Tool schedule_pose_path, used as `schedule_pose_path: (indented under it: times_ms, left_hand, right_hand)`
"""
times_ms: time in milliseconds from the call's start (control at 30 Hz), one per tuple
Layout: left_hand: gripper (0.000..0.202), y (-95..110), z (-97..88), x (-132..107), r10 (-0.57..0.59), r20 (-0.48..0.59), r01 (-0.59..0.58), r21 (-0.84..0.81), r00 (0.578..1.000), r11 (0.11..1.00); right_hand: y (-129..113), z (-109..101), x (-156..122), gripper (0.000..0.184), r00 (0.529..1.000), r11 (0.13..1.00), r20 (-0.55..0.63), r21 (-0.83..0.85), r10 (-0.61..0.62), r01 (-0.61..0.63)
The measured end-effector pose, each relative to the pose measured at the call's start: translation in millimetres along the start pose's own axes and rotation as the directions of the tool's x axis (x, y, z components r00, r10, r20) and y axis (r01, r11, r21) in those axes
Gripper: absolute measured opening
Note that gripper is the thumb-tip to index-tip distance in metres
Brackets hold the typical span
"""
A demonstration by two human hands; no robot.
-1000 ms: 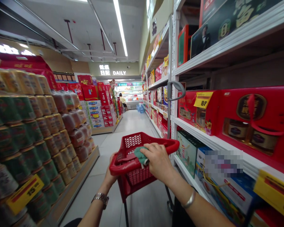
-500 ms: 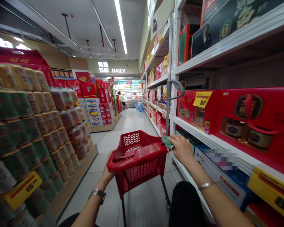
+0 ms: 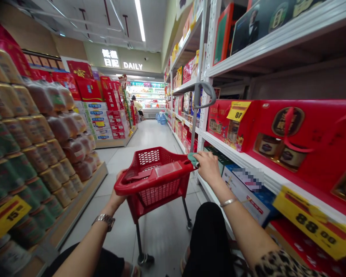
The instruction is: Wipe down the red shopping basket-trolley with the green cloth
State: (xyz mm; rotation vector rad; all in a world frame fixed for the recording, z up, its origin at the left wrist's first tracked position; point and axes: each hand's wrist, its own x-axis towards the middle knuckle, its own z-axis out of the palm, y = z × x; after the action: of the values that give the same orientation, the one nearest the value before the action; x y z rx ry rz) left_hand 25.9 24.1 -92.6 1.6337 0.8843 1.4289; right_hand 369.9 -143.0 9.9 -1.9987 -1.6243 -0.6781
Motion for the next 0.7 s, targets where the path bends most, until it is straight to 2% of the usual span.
schedule_pose_path:
  times_ms: [200,367,533,700]
  left_hand:
    - [0.086,-7,-5.2,1,0.011,0.003,-0.011,-0.038,1.0,0.999]
    - [0.085,-12,-9.6,1,0.054,-0.003,-0.054,0.0,0.999,0.999]
    - [0.082,-14,-11.2,0,0.063,-0.004,-0.062,0.058,0.998,0.996]
    - [0.08,-13,-9.2,-1,0.072,-0.025,-0.071,0.04,0.997,0.997]
  right_hand:
    - [-27,-2,-9,0.056,0.999,0.999,-0.037,0.04,-0.02,0.022]
    - [-53,-3,-13,0.056,0.986,0.974,-0.109,0.174,-0.128,0.145]
    - [-90,-8,-18,0.053,0.967,0.944,-0.149,0.231,-0.207,0.237]
    - [-133,-11,-27,0.047,0.936,0.905,-0.186,0.258,-0.298,0.339]
